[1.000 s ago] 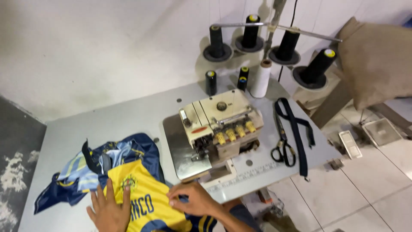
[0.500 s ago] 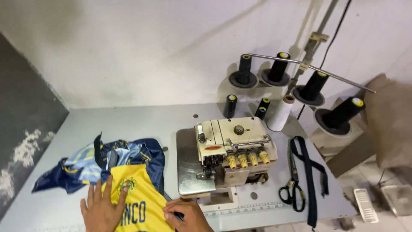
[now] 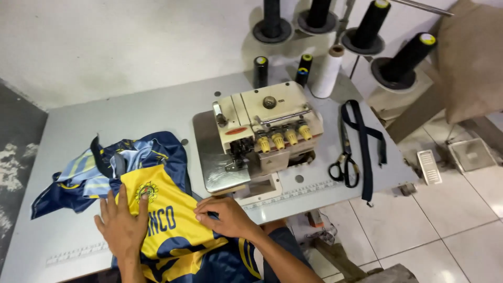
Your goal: Organizing and inspecting sports jerseys on a sewing table in a factory.
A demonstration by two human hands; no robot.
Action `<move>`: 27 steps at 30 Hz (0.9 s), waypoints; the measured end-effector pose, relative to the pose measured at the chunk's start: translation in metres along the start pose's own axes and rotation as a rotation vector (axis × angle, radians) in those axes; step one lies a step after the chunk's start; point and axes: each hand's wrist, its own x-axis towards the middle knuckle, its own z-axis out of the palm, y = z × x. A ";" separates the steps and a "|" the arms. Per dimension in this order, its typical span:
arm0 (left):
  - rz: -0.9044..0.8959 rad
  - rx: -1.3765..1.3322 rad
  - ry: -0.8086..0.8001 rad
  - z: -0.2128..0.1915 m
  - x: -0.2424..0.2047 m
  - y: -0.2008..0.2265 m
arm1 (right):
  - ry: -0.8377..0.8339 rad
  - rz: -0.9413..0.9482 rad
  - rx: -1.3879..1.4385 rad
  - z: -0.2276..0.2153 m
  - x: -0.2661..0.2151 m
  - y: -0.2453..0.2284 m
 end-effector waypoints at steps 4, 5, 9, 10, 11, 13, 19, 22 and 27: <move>-0.011 0.016 0.003 0.001 0.005 -0.002 | -0.004 0.011 -0.011 0.001 0.002 0.003; -0.016 0.009 -0.004 0.002 0.003 -0.002 | -0.005 0.021 -0.022 0.001 0.000 0.003; -0.017 0.007 -0.013 0.001 -0.001 0.000 | 0.008 0.017 -0.056 0.002 -0.004 0.004; -0.014 0.009 -0.008 0.001 0.000 0.000 | 0.011 0.013 -0.056 0.002 -0.003 0.003; -0.025 0.003 -0.018 0.001 0.000 0.000 | 0.013 0.016 -0.062 0.002 -0.003 0.002; -0.035 0.000 -0.026 0.004 0.000 -0.001 | 0.018 0.016 -0.067 0.002 -0.003 0.003; -0.021 0.023 -0.010 0.004 0.001 -0.003 | 0.016 -0.004 -0.063 0.003 -0.003 0.004; -0.027 0.015 -0.023 0.001 0.000 -0.001 | 0.019 -0.016 -0.063 0.003 -0.003 0.003; -0.033 0.002 -0.032 0.001 0.000 0.000 | 0.024 -0.029 -0.070 0.003 -0.003 0.004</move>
